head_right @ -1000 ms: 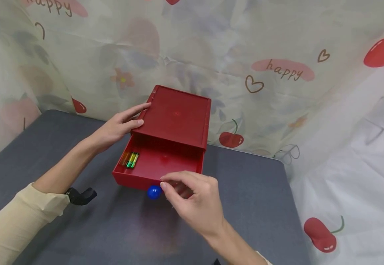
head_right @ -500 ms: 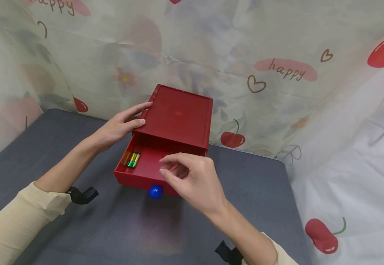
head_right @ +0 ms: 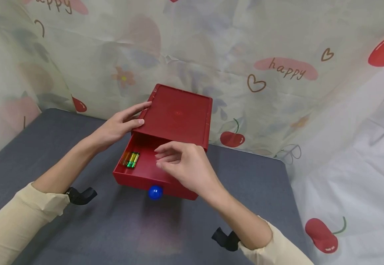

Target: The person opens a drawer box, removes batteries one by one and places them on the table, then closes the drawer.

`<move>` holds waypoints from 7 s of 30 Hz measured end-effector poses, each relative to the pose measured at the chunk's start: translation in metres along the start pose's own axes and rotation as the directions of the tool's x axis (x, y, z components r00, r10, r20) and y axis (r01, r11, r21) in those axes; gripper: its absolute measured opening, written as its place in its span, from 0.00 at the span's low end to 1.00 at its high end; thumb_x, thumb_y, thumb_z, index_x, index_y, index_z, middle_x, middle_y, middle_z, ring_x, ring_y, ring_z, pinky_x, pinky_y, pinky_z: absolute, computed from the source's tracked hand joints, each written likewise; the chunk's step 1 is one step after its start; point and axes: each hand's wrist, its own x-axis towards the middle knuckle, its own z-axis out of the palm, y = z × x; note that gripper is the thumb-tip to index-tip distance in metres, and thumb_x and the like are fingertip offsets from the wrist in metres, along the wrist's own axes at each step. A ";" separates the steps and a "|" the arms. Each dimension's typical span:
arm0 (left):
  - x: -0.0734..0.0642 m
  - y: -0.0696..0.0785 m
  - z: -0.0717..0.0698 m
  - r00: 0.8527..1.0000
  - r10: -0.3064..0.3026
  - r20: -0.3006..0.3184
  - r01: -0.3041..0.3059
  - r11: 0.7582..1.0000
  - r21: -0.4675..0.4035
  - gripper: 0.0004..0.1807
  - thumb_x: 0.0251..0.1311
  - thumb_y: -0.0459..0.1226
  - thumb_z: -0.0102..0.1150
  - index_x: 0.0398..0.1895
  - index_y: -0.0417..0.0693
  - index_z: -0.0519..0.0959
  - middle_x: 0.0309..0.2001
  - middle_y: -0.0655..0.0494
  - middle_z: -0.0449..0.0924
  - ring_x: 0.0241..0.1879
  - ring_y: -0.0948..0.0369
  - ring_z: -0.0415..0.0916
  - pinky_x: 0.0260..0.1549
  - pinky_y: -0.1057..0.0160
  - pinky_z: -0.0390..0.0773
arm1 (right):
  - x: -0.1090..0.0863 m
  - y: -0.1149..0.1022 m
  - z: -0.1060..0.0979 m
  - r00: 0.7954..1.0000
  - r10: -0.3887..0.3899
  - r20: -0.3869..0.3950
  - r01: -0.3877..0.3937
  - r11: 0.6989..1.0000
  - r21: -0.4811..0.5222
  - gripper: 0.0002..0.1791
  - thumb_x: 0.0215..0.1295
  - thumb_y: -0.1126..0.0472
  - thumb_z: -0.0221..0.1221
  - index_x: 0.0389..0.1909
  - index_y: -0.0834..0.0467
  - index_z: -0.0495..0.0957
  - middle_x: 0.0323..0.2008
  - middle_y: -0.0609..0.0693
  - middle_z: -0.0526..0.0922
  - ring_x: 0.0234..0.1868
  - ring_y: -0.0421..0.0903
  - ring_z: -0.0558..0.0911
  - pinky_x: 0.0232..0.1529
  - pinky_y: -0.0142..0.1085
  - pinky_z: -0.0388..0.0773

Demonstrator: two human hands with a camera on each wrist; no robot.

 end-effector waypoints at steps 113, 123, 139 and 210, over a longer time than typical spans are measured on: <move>0.006 -0.014 0.001 0.998 0.049 -0.025 -0.049 0.999 0.011 0.29 0.66 0.44 0.46 0.69 0.65 0.54 0.67 0.60 0.53 0.59 0.57 0.62 0.54 0.50 0.64 | 0.035 0.022 0.003 0.968 -0.025 0.250 0.043 0.997 -0.067 0.23 0.50 0.53 0.67 0.48 0.54 0.77 0.33 0.42 0.81 0.33 0.36 0.80 0.38 0.29 0.76; -0.002 -0.002 0.005 0.999 0.026 -0.033 -0.024 0.999 0.048 0.29 0.67 0.42 0.44 0.70 0.59 0.52 0.68 0.56 0.52 0.59 0.55 0.61 0.55 0.51 0.64 | 0.020 0.023 -0.011 0.981 -0.035 0.193 0.035 0.999 0.006 0.22 0.51 0.53 0.66 0.49 0.51 0.77 0.35 0.43 0.80 0.37 0.39 0.79 0.40 0.33 0.76; 0.002 -0.001 0.004 0.999 0.035 -0.035 -0.033 0.998 0.056 0.29 0.67 0.43 0.45 0.70 0.59 0.54 0.69 0.60 0.50 0.64 0.60 0.53 0.57 0.53 0.61 | -0.002 0.029 -0.044 0.993 0.042 0.113 -0.059 0.986 0.158 0.23 0.53 0.56 0.65 0.52 0.52 0.75 0.42 0.50 0.79 0.42 0.48 0.79 0.42 0.37 0.77; -0.003 -0.010 0.006 0.997 0.055 -0.056 -0.054 0.998 0.019 0.27 0.67 0.43 0.45 0.69 0.60 0.57 0.68 0.63 0.52 0.63 0.62 0.55 0.59 0.56 0.57 | -0.039 0.183 -0.052 0.943 0.255 -0.213 -0.216 0.957 0.192 0.29 0.52 0.55 0.66 0.56 0.57 0.71 0.45 0.57 0.78 0.42 0.45 0.81 0.42 0.31 0.76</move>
